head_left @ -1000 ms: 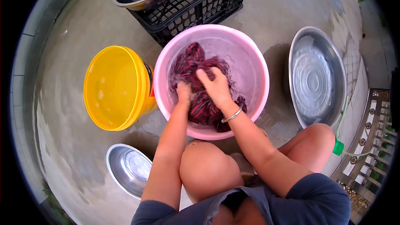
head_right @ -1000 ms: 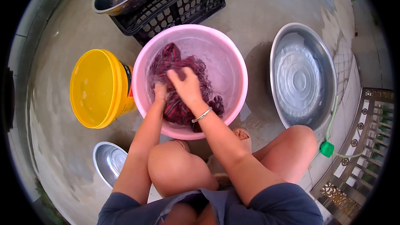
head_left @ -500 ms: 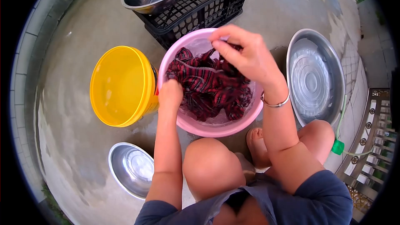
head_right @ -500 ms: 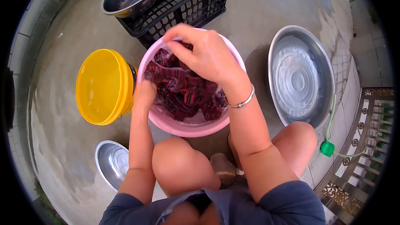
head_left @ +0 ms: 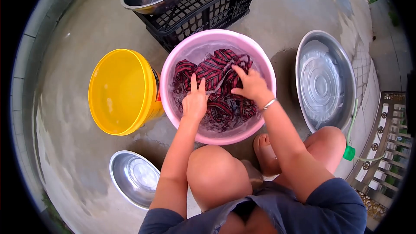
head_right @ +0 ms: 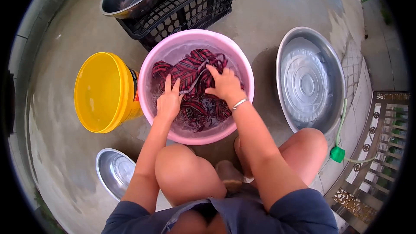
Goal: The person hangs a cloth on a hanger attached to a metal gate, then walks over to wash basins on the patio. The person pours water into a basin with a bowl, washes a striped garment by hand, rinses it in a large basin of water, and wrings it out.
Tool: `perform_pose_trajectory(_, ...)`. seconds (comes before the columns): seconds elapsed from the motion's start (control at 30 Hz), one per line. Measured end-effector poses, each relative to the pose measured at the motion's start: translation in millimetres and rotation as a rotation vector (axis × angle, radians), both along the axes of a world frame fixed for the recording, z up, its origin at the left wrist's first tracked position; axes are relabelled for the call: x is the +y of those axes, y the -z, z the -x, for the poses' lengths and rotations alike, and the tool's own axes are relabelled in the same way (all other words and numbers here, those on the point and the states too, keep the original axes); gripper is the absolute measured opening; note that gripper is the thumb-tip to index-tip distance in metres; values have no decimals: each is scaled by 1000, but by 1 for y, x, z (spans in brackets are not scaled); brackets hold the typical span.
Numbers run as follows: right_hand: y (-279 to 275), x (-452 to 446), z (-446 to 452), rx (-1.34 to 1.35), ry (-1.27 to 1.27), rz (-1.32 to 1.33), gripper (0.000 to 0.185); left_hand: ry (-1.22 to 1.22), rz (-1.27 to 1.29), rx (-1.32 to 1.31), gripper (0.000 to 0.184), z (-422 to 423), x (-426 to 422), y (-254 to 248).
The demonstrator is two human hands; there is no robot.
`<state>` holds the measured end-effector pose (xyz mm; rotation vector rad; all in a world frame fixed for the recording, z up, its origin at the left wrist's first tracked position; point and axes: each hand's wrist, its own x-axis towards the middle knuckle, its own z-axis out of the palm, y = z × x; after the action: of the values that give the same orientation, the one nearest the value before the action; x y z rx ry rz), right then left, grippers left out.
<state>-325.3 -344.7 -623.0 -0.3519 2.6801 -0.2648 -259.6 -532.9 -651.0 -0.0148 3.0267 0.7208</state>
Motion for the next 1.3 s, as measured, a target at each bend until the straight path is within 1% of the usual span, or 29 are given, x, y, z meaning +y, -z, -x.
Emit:
perform_pose_trajectory(0.03, 17, 0, -6, -8, 6, -20, 77, 4, 29, -97, 53, 3, -3, 15)
perform_pose_trajectory(0.1, 37, -3, -14, -28, 16, -37, 76, 18, 80, -285, 51, 10, -6, 25)
perform_pose_trajectory(0.17, 51, -5, -16, 58, 42, -93, 59, 32, 78, -321, 50, 12, -8, 45)
perform_pose_trajectory(0.2, 58, -4, -13, 60, 43, -93, 59, 46, 73, -339, 48, 15, -8, 50)
perform_pose_trajectory(0.23, 67, -3, -9, 18, 35, -118, 49, 40, 10, -351, 37, 18, -8, 55)
perform_pose_trajectory(0.27, 76, 0, -6, -26, 29, -146, 40, 45, 7, -352, 37, 22, -9, 61)
perform_pose_trajectory(0.3, 76, 0, -4, 6, -17, -128, 30, 103, 73, -431, 32, 28, -9, 58)
perform_pose_trajectory(0.33, 74, 2, -1, 6, -17, -127, 30, 158, 144, -506, 29, 34, -10, 54)
perform_pose_trajectory(0.37, 71, 4, 1, -24, -16, -123, 29, 155, 187, -514, 26, 40, -11, 50)
perform_pose_trajectory(0.4, 66, 7, 4, -53, -16, -123, 29, 110, 173, -523, 23, 42, -17, 64)
perform_pose_trajectory(0.43, 57, 9, 8, 28, -67, -90, 29, 116, 137, -339, 21, 41, -19, 44)
perform_pose_trajectory(0.47, 44, 18, 5, 167, -52, 104, 25, 124, 101, -158, 21, 38, -23, 22)
perform_pose_trajectory(0.53, 10, 24, 10, 58, -3, 394, 19, -48, -167, -151, 22, 46, -28, -11)
perform_pose_trajectory(0.57, -6, 22, 13, 64, -1, 398, 19, 21, -436, -9, 20, 51, -34, -13)
perform_pose_trajectory(0.67, -63, 9, 16, 277, -93, 966, 17, 81, -796, 158, 15, 61, -13, -90)
perform_pose_trajectory(0.73, -93, 2, 20, 302, -128, 1195, 15, 162, -893, 174, 15, 68, -3, -138)
perform_pose_trajectory(0.8, -125, -4, 23, 180, -52, 1420, 13, 202, -846, 202, 14, 74, -3, -188)
perform_pose_trajectory(0.83, -154, -9, 20, 139, -32, 1439, 13, 244, -820, 311, 14, 77, -1, -211)
perform_pose_trajectory(0.87, -171, -16, 25, 88, -86, 1567, 14, 282, -791, 422, 13, 80, 1, -234)
perform_pose_trajectory(0.9, -191, -27, 31, 309, -206, 1639, 17, 310, -741, 496, 11, 84, 2, -259)
perform_pose_trajectory(0.93, -209, -36, 32, 161, -133, 1761, 19, 336, -693, 566, 10, 86, 4, -284)
perform_pose_trajectory(0.97, -232, -44, 30, 159, -230, 1811, 25, 339, -757, 587, 8, 87, 5, -310)
perform_pose_trajectory(1.07, -290, -47, 47, -24, -554, 1612, 42, 321, -888, 681, 12, 71, 16, -364)
perform_pose_trajectory(1.13, -320, -42, 44, 24, -574, 1312, 40, 360, -763, 685, 11, 75, -2, -373)
perform_pose_trajectory(1.17, -320, -45, 39, 11, -525, 1370, 41, 320, -794, 544, 12, 86, -16, -368)
perform_pose_trajectory(1.2, -310, -47, 46, 165, -526, 1295, 25, 274, -822, 404, 16, 92, -23, -359)
perform_pose_trajectory(1.23, -298, -44, 47, 206, -502, 1159, 30, 291, -904, 326, 21, 87, -22, -347)
perform_pose_trajectory(1.27, -282, -40, 49, 248, -481, 1024, 35, 364, -894, 168, 26, 86, -36, -327)
perform_pose_trajectory(1.3, -253, -40, 51, 283, -433, 1099, 33, 387, -1022, 77, 34, 79, -48, -297)
